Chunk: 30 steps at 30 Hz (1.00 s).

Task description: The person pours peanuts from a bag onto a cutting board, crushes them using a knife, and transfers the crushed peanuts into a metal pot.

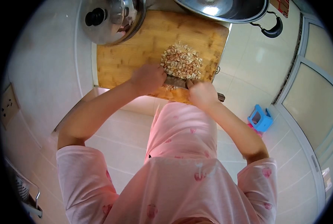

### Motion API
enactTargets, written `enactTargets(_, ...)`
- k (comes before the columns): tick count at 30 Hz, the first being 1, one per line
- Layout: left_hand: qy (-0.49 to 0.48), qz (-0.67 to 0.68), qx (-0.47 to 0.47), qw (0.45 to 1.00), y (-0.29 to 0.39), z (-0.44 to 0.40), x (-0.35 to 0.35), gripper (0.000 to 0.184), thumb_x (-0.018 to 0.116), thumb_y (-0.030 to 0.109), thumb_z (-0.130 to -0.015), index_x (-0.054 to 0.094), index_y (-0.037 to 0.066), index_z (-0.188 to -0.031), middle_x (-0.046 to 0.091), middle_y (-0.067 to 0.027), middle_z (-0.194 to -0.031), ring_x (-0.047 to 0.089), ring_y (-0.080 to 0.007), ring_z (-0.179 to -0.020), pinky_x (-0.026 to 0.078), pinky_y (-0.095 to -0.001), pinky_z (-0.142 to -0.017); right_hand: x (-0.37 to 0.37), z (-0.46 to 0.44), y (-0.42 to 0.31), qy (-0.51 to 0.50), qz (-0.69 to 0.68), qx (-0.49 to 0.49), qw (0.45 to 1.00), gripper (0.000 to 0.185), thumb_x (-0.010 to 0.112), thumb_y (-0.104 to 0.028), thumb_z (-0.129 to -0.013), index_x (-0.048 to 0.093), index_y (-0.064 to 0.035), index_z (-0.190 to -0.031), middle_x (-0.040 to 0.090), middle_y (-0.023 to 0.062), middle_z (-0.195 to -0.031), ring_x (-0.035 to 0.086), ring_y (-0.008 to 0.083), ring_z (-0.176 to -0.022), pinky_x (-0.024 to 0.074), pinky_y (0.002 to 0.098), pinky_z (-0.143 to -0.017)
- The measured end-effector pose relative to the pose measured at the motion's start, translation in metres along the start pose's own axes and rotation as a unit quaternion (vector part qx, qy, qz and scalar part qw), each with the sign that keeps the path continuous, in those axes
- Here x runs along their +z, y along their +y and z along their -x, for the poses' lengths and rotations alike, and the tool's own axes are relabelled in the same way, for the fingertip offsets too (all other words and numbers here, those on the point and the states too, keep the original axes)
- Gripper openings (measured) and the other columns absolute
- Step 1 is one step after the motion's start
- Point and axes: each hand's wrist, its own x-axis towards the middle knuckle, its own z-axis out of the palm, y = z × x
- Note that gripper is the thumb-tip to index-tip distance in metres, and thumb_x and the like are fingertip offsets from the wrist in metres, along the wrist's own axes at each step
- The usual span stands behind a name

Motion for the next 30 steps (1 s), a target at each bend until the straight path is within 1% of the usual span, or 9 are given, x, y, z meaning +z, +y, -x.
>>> enactTargets(4, -0.134, -0.067, -0.031, 0.988, 0.025, -0.012, -0.026, 0.011, 0.063, 0.017, -0.076, 0.068, 0.008, -0.080, 0.064, -0.0063, -0.083, 0.063, -0.0218, -0.088, 0.053, -0.0356, -0.066, 0.022, 0.015, 0.012, 0.157, -0.034, -0.054, 0.986, 0.018, 0.062, -0.014, -0.076, 0.064, 0.0004, -0.087, 0.067, 0.0135, -0.075, 0.068, 0.0272, -0.063, 0.0555, 0.0396, -0.055)
enactTargets(7, -0.129, -0.052, -0.022, 0.990, 0.021, -0.014, -0.028, 0.011, 0.063, 0.017, -0.078, 0.068, 0.008, -0.079, 0.064, -0.0064, -0.083, 0.063, -0.0211, -0.089, 0.053, -0.0351, -0.064, 0.013, 0.015, 0.007, 0.104, -0.046, -0.023, 0.993, 0.017, 0.062, -0.012, -0.076, 0.062, 0.0017, -0.086, 0.066, 0.0146, -0.077, 0.068, 0.0280, -0.063, 0.0550, 0.0397, -0.054)
enactTargets(10, -0.054, -0.006, 0.013, 0.998, 0.002, -0.005, -0.008, 0.010, 0.064, 0.016, -0.072, 0.065, 0.008, -0.078, 0.060, -0.0064, -0.086, 0.060, -0.0229, -0.083, 0.052, -0.0353, -0.064, 0.012, 0.009, 0.001, 0.078, -0.022, -0.016, 0.997, 0.014, 0.061, -0.010, -0.077, 0.063, 0.0007, -0.085, 0.067, 0.0154, -0.076, 0.069, 0.0289, -0.064, 0.0556, 0.0392, -0.055)
enactTargets(13, -0.003, 0.024, 0.015, 1.000, -0.005, 0.002, 0.002, 0.010, 0.064, 0.015, -0.071, 0.063, 0.007, -0.078, 0.059, -0.0064, -0.085, 0.060, -0.0233, -0.082, 0.051, -0.0362, -0.065, 0.003, 0.002, -0.009, -0.011, -0.002, 0.022, 1.000, 0.013, 0.060, -0.008, -0.077, 0.064, 0.0001, -0.086, 0.069, 0.0168, -0.076, 0.071, 0.0295, -0.069, 0.0565, 0.0394, -0.057)
enactTargets(16, 0.044, 0.053, 0.041, 0.997, -0.014, 0.007, 0.007, 0.013, 0.065, 0.015, -0.069, 0.062, 0.007, -0.079, 0.057, -0.0067, -0.083, 0.059, -0.0245, -0.081, 0.051, -0.0377, -0.065, -0.020, -0.001, -0.025, -0.038, -0.005, 0.054, 0.998, 0.012, 0.060, -0.006, -0.078, 0.069, -0.0026, -0.085, 0.071, 0.0154, -0.078, 0.072, 0.0288, -0.075, 0.0577, 0.0387, -0.061)
enactTargets(19, 0.103, 0.119, 0.046, 0.986, -0.026, 0.015, 0.005, 0.018, 0.068, 0.014, -0.065, 0.061, 0.008, -0.080, 0.055, -0.0063, -0.082, 0.058, -0.0254, -0.079, 0.050, -0.0385, -0.065, -0.055, -0.007, -0.049, -0.098, 0.014, 0.038, 0.994, 0.013, 0.061, -0.007, -0.079, 0.073, -0.0059, -0.084, 0.072, 0.0136, -0.081, 0.072, 0.0286, -0.078, 0.0585, 0.0381, -0.064)
enactTargets(22, 0.122, 0.110, 0.015, 0.986, -0.027, 0.020, 0.008, 0.024, 0.070, 0.015, -0.062, 0.061, 0.008, -0.082, 0.054, -0.0055, -0.081, 0.058, -0.0256, -0.079, 0.050, -0.0385, -0.065, -0.077, -0.019, -0.053, -0.149, 0.047, 0.056, 0.986, 0.014, 0.061, -0.009, -0.081, 0.075, -0.0087, -0.082, 0.073, 0.0128, -0.085, 0.073, 0.0287, -0.081, 0.0588, 0.0381, -0.068)
enactTargets(25, 0.125, 0.091, -0.002, 0.988, -0.021, 0.016, 0.010, 0.022, 0.069, 0.015, -0.062, 0.060, 0.008, -0.081, 0.054, -0.0050, -0.081, 0.058, -0.0253, -0.079, 0.050, -0.0378, -0.065, -0.072, -0.023, -0.037, -0.172, 0.045, 0.059, 0.982, 0.016, 0.060, -0.012, -0.083, 0.075, -0.0072, -0.083, 0.073, 0.0143, -0.087, 0.072, 0.0299, -0.084, 0.0585, 0.0396, -0.071)
enactTargets(30, 0.108, 0.066, -0.011, 0.992, -0.014, 0.011, 0.009, 0.016, 0.068, 0.014, -0.065, 0.059, 0.008, -0.077, 0.054, -0.0049, -0.079, 0.058, -0.0240, -0.081, 0.050, -0.0365, -0.065, -0.054, -0.023, -0.024, -0.155, 0.053, 0.066, 0.984, 0.018, 0.059, -0.014, -0.084, 0.073, -0.0047, -0.087, 0.072, 0.0153, -0.088, 0.072, 0.0306, -0.085, 0.0581, 0.0409, -0.073)
